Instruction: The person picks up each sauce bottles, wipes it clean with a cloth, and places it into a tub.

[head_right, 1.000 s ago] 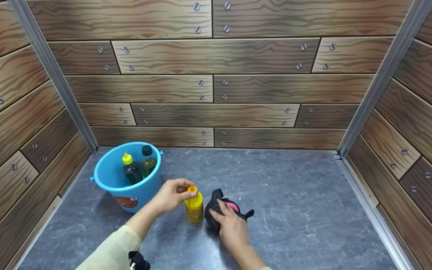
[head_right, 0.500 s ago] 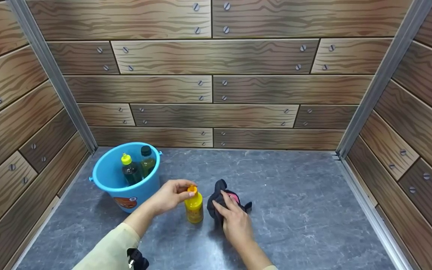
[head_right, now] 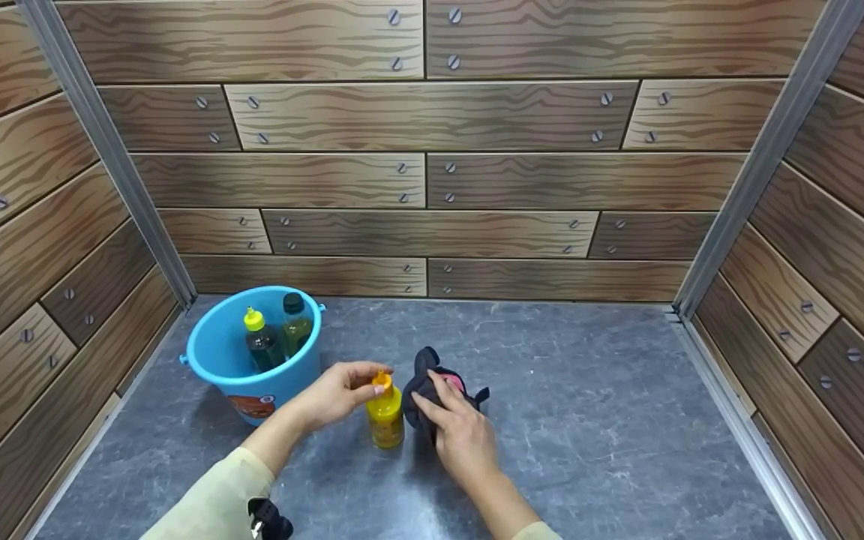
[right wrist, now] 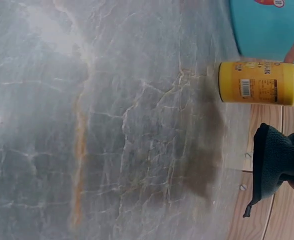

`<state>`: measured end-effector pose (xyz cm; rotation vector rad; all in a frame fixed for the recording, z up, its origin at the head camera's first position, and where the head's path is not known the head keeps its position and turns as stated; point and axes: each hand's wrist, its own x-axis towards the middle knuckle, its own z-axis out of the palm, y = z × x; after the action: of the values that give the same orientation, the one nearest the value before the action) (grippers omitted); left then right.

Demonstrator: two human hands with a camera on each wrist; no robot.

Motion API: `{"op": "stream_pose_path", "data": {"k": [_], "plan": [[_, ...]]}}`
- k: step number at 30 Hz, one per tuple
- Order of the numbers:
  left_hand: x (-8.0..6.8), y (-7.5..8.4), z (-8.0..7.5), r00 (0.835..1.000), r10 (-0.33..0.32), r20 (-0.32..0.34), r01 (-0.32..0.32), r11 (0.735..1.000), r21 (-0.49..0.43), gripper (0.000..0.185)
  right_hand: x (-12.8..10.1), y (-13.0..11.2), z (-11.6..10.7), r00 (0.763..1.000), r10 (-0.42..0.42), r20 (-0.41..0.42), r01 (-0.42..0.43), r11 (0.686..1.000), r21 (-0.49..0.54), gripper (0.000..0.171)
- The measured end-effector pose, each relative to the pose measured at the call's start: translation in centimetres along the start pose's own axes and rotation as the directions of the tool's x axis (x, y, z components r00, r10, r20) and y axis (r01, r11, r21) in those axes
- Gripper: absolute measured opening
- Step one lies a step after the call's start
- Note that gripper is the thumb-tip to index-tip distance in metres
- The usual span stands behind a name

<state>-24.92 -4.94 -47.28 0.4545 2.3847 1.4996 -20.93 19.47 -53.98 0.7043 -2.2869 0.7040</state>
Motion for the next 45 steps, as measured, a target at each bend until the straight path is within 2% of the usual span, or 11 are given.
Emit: {"op": "stream_pose_path", "data": {"k": [4,12,24,28,39,45], "plan": [[0.1,0.1,0.2,0.999,-0.016,-0.047,0.015,1.000,-0.023,0.034,0.3,-0.1,0.1,1.000,-0.006,-0.003,0.006,1.000,0.001,0.055],[0.2,0.0,0.6,0.993,-0.002,-0.118,0.001,1.000,-0.009,0.016,0.6,-0.4,0.7,0.999,-0.033,-0.009,0.033,0.999,0.014,0.058],[0.4,-0.1,0.3,0.994,-0.011,-0.105,0.011,1.000,0.006,0.009,1.1,-0.5,1.3,0.997,-0.068,0.021,0.067,0.997,0.038,0.055],[0.4,-0.1,0.3,0.994,0.004,-0.107,-0.003,1.000,0.014,0.010,1.2,-0.6,1.6,0.997,-0.074,0.032,0.072,0.997,0.039,0.054],[0.5,-0.4,0.3,0.994,0.030,-0.106,-0.031,1.000,-0.006,0.011,1.3,-0.4,2.3,0.998,-0.042,0.050,0.040,0.998,0.052,0.048],[0.5,-0.5,0.3,0.995,0.017,-0.097,-0.018,1.000,-0.011,0.010,1.1,-0.5,2.5,0.998,-0.016,0.068,0.012,0.998,0.061,0.049]]}}
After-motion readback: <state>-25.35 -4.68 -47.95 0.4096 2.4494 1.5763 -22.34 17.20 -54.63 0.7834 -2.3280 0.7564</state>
